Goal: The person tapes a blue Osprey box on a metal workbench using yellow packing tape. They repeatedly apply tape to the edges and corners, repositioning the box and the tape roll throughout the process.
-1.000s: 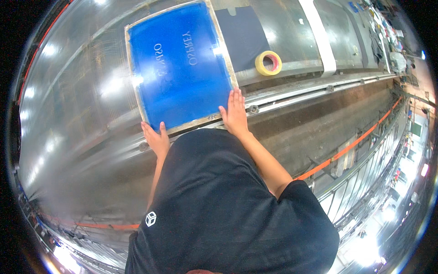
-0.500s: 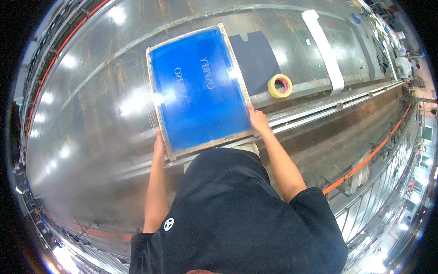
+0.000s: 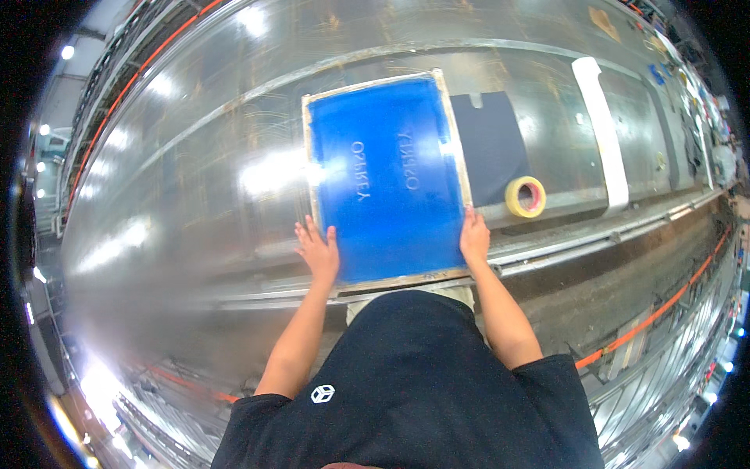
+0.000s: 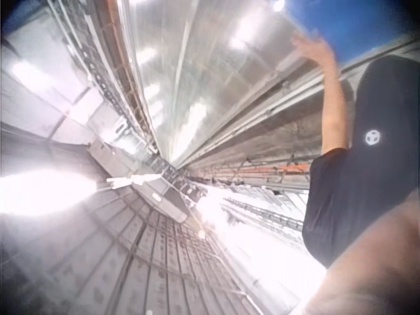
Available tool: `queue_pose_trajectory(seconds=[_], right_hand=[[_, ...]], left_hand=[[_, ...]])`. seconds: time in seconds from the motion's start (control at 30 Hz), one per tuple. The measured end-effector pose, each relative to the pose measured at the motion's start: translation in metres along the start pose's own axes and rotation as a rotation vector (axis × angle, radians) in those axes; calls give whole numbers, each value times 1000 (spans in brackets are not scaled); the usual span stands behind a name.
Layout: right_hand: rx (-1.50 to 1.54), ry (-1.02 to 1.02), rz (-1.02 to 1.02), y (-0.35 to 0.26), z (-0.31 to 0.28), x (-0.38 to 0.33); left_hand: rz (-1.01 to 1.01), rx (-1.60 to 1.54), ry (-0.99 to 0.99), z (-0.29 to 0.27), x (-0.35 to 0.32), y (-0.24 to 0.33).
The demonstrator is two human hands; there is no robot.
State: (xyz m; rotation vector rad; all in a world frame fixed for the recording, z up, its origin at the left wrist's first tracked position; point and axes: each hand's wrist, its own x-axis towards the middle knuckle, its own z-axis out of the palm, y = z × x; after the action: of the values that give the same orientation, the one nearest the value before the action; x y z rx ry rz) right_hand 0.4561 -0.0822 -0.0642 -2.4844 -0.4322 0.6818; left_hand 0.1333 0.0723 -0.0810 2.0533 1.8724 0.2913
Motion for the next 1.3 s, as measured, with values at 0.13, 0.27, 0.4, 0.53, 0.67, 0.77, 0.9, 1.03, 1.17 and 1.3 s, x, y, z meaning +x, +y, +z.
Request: queue_pose_trajectory(seconds=[0.13,0.27,0.4,0.53,0.67,0.77,0.9,1.03,1.17,1.3], right_hand=[[28,13,-14,3,1,2],[37,54,-5,4,4,1],[4,-16,17,5,2,2],[-7,31,-28,8,3,6],[32,-83,55,10,-2,13],[330,13,257,52,6,41],[358,140,-15,49,-12,21],[-109,295,-581,24,-17,-13],[-102,76,-526,20,3,-28],[-125,141,-496,20,7,-21]], left_hand=[[-25,-24,-33,-3,-3,1],[-66,-95,-63,-2,-4,-2],[-74,-117,-59,-1,-6,-4],[-82,-153,-57,-1,-4,-2],[-131,-467,71,2,-3,-19],[-252,-830,231,0,3,-24],[-252,-736,288,-24,-21,-33],[164,-164,220,-30,-34,-21],[291,83,59,-16,-32,7],[277,-70,21,-5,-30,0]])
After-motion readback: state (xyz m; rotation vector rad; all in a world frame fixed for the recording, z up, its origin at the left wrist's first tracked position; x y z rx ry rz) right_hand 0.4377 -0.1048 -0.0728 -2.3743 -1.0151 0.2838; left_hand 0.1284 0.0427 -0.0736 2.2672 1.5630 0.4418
